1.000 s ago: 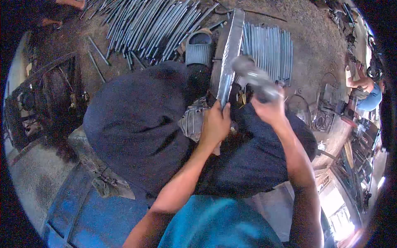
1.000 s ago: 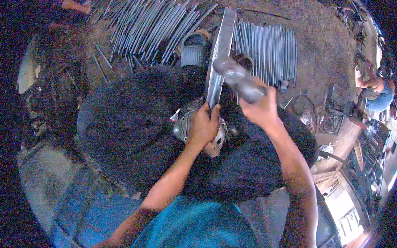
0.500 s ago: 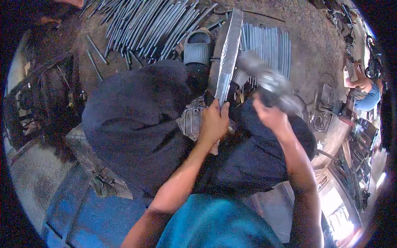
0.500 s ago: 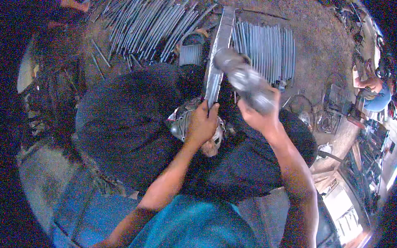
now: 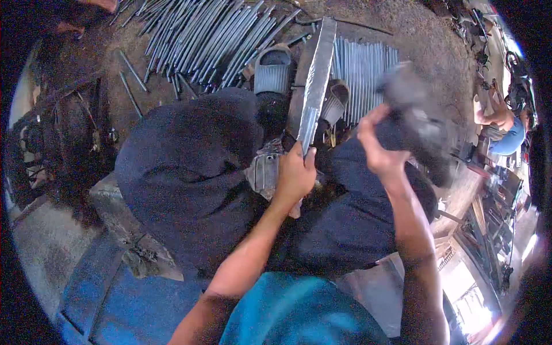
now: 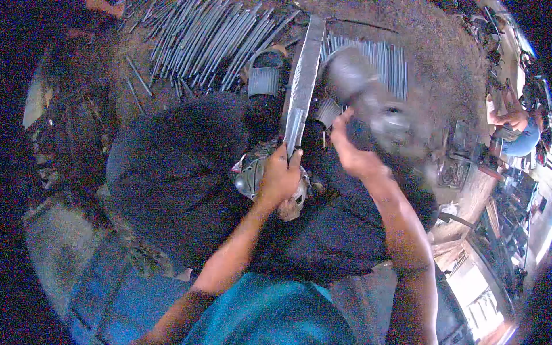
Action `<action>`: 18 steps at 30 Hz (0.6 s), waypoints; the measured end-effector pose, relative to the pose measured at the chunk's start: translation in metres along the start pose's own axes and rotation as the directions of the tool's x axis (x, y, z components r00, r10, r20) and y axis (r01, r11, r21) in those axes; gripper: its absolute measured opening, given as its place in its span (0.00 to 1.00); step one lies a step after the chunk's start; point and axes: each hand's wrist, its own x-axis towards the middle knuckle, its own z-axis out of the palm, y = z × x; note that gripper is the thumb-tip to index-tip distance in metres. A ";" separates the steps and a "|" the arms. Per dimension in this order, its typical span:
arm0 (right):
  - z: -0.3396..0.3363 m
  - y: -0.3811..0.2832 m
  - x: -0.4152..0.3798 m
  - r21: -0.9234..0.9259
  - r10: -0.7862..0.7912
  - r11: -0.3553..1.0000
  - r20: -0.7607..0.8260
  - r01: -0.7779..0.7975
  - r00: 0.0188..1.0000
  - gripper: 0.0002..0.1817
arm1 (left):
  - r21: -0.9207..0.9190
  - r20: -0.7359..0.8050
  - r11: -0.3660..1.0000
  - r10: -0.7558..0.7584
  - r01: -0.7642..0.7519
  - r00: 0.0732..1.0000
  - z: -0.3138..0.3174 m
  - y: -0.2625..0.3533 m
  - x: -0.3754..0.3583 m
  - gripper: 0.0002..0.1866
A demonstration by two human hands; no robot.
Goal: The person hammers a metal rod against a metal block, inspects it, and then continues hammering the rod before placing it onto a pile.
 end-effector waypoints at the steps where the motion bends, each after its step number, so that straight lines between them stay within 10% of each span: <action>1: 0.016 0.000 -0.003 0.225 0.210 0.946 0.122 -0.233 0.970 0.17 | -0.015 -0.003 1.000 0.003 -0.003 1.000 -0.001 0.000 0.000 0.19; 2: 0.031 0.000 -0.008 0.401 0.372 0.791 0.284 -0.462 0.884 0.20 | -0.013 -0.001 1.000 0.005 -0.005 1.000 -0.002 0.000 -0.001 0.19; 6: 0.013 -0.008 0.015 0.175 0.309 0.914 0.286 -0.367 0.907 0.17 | -0.009 -0.031 1.000 0.013 -0.013 0.999 -0.004 0.012 0.000 0.18; 10: -0.048 -0.042 0.027 0.518 0.276 0.816 0.043 -0.258 0.960 0.13 | -0.004 -0.039 0.999 0.037 -0.037 0.999 -0.002 0.005 -0.003 0.18; 14: -0.023 -0.017 0.003 0.554 0.323 0.758 0.142 -0.346 0.936 0.08 | 0.005 -0.048 0.998 0.068 -0.068 0.997 -0.003 -0.001 -0.001 0.19; 18: 0.038 0.019 -0.006 0.244 0.279 0.901 0.305 -0.358 0.910 0.17 | -0.074 0.000 0.997 0.020 -0.020 1.000 -0.002 0.002 -0.004 0.18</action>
